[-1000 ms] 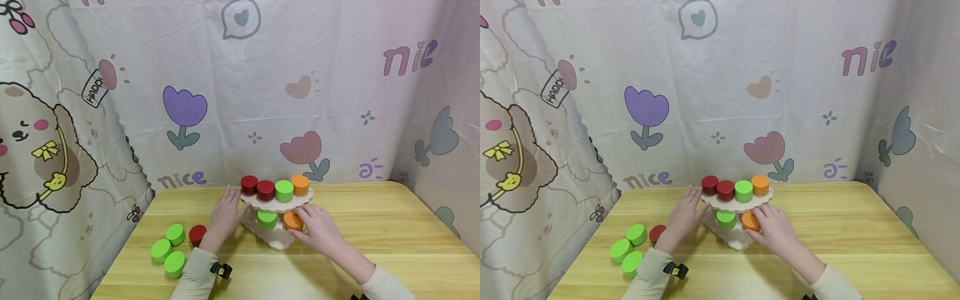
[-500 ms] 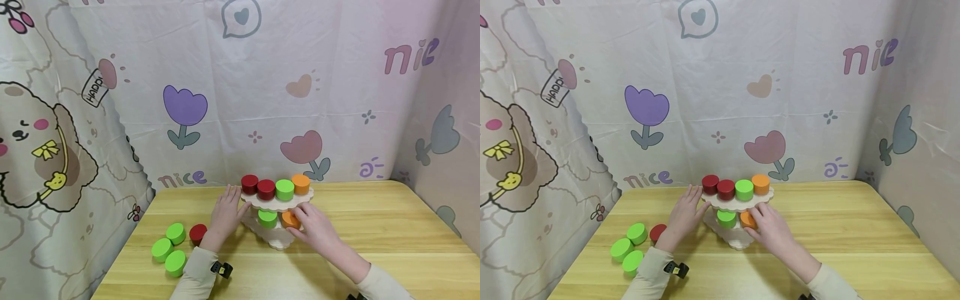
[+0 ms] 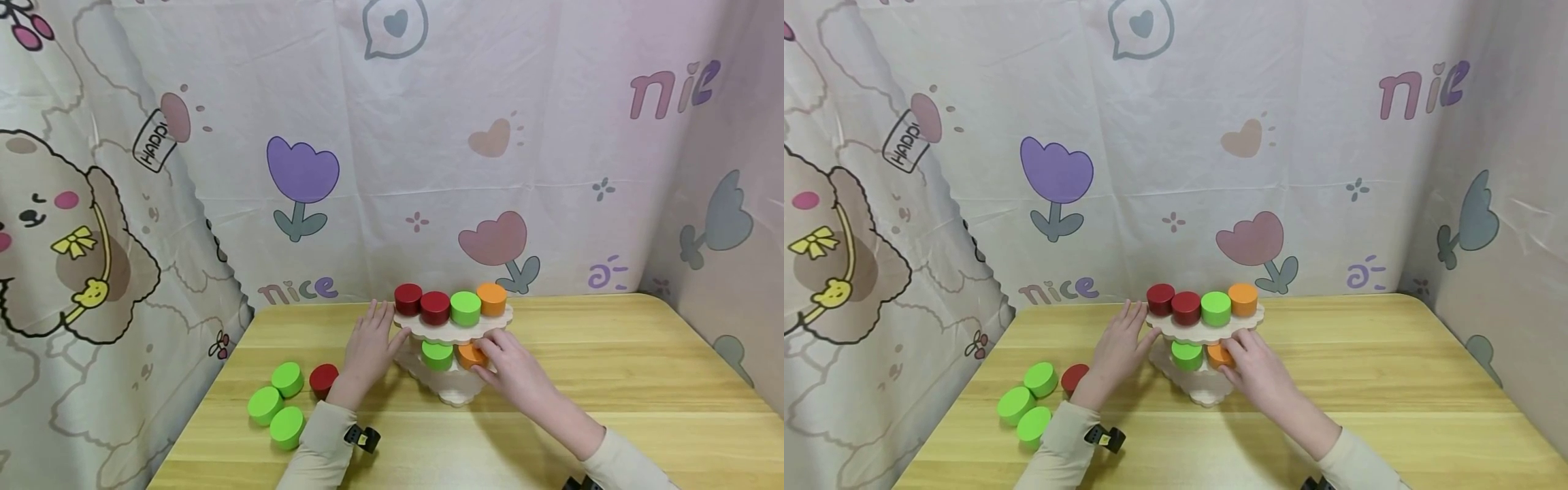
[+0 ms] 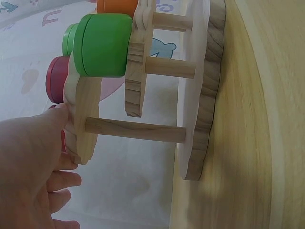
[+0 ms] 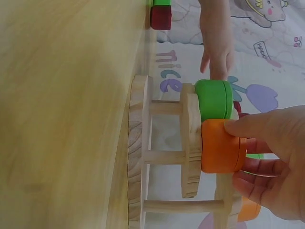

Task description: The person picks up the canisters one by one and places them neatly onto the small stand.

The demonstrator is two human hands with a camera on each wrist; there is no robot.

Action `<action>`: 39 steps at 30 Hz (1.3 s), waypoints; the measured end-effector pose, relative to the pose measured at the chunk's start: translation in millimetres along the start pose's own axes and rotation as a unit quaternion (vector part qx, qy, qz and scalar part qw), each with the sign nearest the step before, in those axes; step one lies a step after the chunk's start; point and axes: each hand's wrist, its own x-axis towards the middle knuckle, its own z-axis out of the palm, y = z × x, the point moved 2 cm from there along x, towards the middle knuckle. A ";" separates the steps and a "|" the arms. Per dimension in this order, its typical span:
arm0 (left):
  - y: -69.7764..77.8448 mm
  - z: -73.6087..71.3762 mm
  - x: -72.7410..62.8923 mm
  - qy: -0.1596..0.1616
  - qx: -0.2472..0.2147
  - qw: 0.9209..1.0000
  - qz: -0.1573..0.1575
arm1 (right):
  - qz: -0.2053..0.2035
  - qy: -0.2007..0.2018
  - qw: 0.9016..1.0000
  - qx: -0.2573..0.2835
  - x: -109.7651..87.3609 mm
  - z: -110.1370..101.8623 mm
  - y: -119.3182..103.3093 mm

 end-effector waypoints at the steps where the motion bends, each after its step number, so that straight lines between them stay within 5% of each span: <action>1: 0.0 0.0 0.1 -0.001 0.000 1.000 -0.001 | -0.001 0.001 1.000 0.000 0.0 0.2 0.2; 26: -0.8 -0.7 -0.5 -0.002 -0.001 1.000 0.000 | 0.017 0.031 0.999 0.003 7.3 -17.5 15.4; 39: -0.8 0.0 0.0 0.003 0.002 1.000 0.003 | 0.093 0.052 0.994 -0.016 10.7 -37.2 47.1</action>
